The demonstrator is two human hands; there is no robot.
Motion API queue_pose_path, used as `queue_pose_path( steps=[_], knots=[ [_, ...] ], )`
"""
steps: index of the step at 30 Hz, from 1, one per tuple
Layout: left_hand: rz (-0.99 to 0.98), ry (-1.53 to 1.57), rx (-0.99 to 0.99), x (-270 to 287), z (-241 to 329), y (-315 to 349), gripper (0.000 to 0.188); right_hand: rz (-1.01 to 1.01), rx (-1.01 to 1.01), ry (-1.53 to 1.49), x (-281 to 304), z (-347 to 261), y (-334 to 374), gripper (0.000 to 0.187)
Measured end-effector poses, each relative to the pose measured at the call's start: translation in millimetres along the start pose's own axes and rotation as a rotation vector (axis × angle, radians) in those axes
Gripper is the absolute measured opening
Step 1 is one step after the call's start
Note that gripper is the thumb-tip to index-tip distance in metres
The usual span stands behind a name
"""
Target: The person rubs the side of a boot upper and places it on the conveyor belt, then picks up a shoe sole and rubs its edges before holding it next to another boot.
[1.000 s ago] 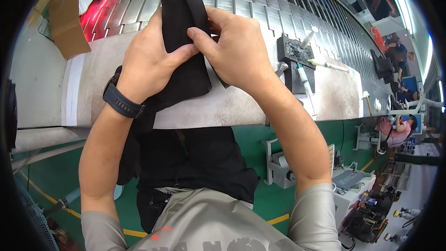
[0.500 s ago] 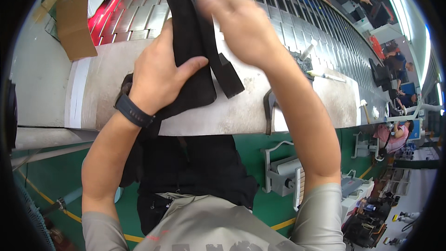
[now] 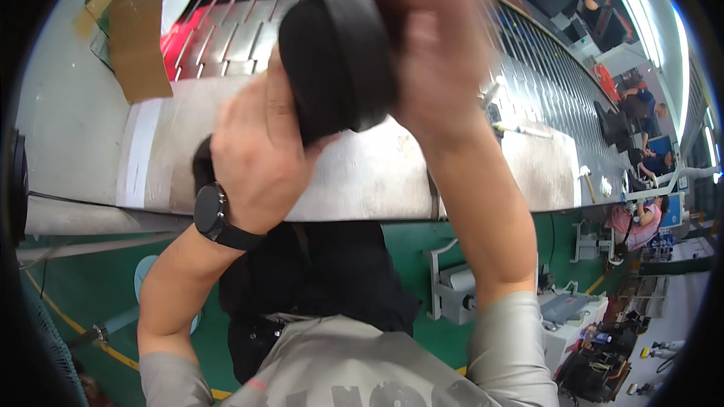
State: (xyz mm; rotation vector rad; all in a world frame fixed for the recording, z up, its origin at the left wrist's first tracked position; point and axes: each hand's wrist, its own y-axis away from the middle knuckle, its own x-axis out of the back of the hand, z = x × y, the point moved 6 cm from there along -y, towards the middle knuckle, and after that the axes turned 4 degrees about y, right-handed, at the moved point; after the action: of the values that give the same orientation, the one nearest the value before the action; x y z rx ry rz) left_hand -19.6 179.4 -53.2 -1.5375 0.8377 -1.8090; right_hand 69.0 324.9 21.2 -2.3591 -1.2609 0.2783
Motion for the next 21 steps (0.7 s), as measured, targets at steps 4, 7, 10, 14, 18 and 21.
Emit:
queue_pose_path(
  steps=[4,7,10,14,18,21],
  knots=[
    [-0.058,-0.026,0.046,7,20,39,0.075,-0.081,0.133,0.214,-15,3,94,0.090],
    [-0.245,0.122,0.087,-8,26,84,0.096,0.306,-0.210,0.156,-34,52,178,0.077],
    [-0.366,0.189,0.048,-17,35,110,0.115,0.198,-0.443,0.347,-32,82,248,0.073],
    [-0.307,0.245,0.075,-10,32,110,0.128,0.093,-0.330,0.757,-26,44,232,0.056],
    [-0.400,0.283,0.085,-6,27,103,0.121,-0.166,-0.523,0.908,-16,35,202,0.048],
    [-0.363,0.371,0.082,-10,19,98,0.117,-0.315,-0.512,0.936,-18,47,172,0.052]
  ],
)
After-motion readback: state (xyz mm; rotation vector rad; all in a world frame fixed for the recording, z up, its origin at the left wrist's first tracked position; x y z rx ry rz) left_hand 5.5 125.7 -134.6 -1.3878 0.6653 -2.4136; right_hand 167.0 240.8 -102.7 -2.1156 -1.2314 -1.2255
